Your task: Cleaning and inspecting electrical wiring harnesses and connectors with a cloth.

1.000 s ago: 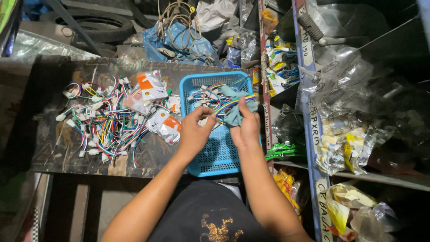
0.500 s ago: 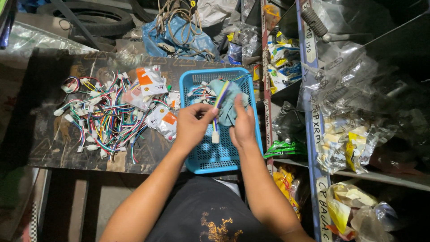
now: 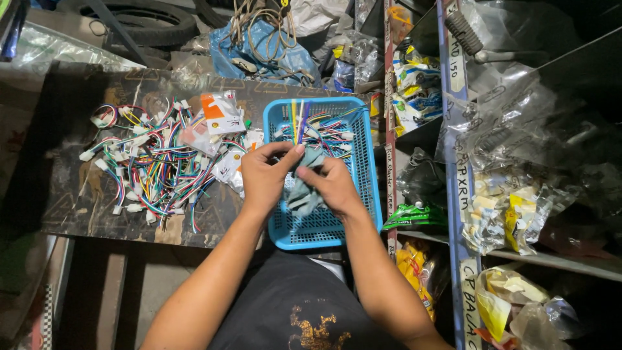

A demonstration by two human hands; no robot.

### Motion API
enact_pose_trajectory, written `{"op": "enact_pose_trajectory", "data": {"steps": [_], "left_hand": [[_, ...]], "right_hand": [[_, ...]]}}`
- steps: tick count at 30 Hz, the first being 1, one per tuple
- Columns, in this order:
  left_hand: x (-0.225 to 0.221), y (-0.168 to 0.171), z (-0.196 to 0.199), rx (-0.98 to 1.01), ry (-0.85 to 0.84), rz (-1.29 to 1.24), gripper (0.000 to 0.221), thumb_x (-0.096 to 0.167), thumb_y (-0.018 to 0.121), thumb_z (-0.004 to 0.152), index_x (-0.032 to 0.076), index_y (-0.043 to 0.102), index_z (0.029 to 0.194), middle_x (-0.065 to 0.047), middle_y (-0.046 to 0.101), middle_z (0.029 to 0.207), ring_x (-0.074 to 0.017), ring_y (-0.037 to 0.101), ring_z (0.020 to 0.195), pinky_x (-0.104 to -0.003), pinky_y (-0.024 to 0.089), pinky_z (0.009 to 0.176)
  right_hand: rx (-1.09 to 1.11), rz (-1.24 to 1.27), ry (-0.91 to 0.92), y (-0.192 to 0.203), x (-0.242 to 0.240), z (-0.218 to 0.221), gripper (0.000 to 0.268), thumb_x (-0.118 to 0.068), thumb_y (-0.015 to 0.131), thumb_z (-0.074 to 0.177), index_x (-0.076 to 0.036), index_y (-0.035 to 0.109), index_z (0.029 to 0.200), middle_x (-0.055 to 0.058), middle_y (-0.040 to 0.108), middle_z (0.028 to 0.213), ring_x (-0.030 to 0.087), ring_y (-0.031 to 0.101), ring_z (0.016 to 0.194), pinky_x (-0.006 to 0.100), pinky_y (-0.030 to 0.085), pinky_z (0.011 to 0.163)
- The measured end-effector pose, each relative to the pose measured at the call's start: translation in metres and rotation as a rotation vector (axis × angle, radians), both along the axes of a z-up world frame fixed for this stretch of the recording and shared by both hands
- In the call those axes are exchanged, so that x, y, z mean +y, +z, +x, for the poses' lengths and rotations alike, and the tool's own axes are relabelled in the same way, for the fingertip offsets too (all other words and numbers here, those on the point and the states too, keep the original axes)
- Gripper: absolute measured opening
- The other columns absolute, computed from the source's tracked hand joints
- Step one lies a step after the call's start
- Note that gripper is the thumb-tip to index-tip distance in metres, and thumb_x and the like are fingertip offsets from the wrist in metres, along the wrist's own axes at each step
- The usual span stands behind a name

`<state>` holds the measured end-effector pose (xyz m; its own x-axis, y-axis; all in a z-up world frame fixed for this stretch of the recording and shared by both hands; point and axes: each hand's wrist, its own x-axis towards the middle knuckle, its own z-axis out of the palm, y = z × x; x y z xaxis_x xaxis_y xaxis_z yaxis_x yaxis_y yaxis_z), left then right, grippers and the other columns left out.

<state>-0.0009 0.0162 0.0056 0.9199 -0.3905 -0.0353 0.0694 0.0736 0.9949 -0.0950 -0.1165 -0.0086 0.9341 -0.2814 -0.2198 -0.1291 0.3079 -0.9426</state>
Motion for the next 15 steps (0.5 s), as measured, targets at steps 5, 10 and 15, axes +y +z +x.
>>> {"op": "enact_pose_trajectory", "data": {"steps": [5,10,15], "left_hand": [[-0.001,-0.002,0.0,-0.022,-0.035,-0.009,0.025,0.022,0.08,0.089,-0.001,0.078,0.098,-0.001,0.074,0.08,-0.0046,0.061,0.069,-0.022,0.049,0.062],[0.0,-0.016,-0.004,-0.115,-0.046,0.035,0.023,0.023,0.075,0.094,0.0,0.074,0.101,-0.004,0.073,0.086,-0.0089,0.062,0.076,-0.025,0.05,0.069],[0.007,-0.036,-0.012,-0.321,-0.352,0.196,0.02,0.019,0.071,0.094,0.001,0.072,0.102,-0.01,0.074,0.092,-0.0146,0.069,0.084,-0.031,0.054,0.076]], "right_hand": [[-0.027,-0.245,-0.006,-0.004,0.001,0.0,0.026,-0.018,0.076,0.094,0.002,0.075,0.111,0.001,0.075,0.096,0.008,0.065,0.084,0.027,0.055,0.076],[-0.096,-0.194,-0.138,-0.011,0.002,-0.001,0.026,-0.021,0.074,0.097,0.001,0.074,0.11,0.001,0.075,0.096,0.008,0.065,0.085,0.027,0.053,0.077],[-0.128,0.072,-0.257,-0.019,-0.014,-0.004,0.026,-0.024,0.072,0.1,0.001,0.073,0.107,0.005,0.075,0.094,0.012,0.067,0.081,0.027,0.053,0.074]]}}
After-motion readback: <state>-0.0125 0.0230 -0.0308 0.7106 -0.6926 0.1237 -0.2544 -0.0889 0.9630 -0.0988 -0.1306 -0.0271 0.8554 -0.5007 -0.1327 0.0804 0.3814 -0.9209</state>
